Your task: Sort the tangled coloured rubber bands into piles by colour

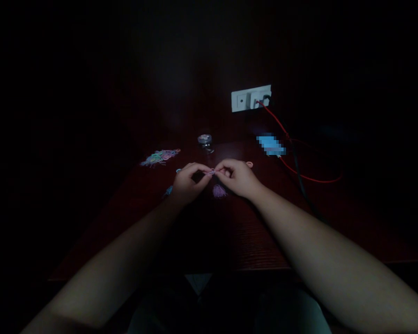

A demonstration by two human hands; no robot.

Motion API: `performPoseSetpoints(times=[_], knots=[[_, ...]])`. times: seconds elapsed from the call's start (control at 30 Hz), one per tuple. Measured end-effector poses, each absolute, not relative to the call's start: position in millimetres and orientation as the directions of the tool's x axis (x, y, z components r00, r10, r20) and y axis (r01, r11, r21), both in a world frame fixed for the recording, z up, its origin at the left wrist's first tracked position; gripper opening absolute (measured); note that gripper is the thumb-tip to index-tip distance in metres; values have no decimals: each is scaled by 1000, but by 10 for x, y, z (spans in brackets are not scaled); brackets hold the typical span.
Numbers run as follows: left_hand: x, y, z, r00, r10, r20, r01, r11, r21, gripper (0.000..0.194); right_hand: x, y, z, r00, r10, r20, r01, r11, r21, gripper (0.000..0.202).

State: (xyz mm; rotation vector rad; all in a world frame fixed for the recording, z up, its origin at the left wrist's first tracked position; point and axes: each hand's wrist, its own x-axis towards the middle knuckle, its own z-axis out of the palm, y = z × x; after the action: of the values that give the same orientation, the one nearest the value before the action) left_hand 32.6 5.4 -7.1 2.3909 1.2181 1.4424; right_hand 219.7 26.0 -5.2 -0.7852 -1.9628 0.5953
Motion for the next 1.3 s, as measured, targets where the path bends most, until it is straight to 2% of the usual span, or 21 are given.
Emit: performPoseSetpoints(times=[0.43, 0.87, 1.3], knots=[[323, 54, -73, 235, 674, 700, 594, -670, 446, 4, 2192, 239, -38, -397, 740, 543, 243, 656, -715, 17], [341, 44, -79, 259, 698, 667, 572, -668, 477, 7, 2195, 222, -14, -424, 705, 568, 298, 701, -648, 11], [339, 47, -89, 237, 715, 657, 580, -647, 495, 7, 2177, 167, 31, -418, 720, 553, 321, 687, -652, 12]])
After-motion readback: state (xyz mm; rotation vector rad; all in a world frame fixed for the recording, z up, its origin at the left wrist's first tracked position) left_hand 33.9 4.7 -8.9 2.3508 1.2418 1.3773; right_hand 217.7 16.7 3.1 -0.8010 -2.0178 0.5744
